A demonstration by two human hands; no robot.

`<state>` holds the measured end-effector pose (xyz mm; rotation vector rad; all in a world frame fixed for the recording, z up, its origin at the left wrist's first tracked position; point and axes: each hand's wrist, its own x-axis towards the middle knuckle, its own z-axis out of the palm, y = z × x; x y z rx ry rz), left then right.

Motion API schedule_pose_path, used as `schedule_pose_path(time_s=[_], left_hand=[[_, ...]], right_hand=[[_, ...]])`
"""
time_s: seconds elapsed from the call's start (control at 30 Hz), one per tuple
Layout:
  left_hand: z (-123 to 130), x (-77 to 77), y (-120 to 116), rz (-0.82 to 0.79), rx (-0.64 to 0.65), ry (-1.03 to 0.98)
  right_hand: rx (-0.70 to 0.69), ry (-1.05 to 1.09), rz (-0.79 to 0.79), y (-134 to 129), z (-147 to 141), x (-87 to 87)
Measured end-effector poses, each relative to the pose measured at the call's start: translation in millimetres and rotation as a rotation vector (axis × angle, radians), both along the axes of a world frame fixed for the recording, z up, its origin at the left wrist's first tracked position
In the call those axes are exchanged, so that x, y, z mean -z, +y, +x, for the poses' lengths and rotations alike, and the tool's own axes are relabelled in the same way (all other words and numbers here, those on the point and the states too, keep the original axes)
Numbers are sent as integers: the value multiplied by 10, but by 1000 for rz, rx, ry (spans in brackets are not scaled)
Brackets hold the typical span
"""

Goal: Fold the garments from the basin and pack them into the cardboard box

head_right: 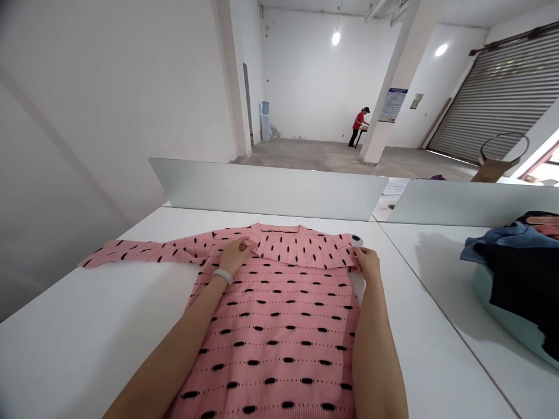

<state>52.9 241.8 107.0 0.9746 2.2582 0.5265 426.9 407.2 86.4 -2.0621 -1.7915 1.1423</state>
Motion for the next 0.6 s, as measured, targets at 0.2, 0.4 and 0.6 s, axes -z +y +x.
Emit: schedule_pose_path(time_s=[0.2,0.4,0.6], left_hand=[[26,38,59,-23,5,64],[-229,-141,245,247,-306,-269],[-640,-246,45,386,-531,-290]], right_hand=[[-29,162,-278,78,92,-146],[-274,145,-394,80,45,-323],[-346,100,-406,50,-33,-274]])
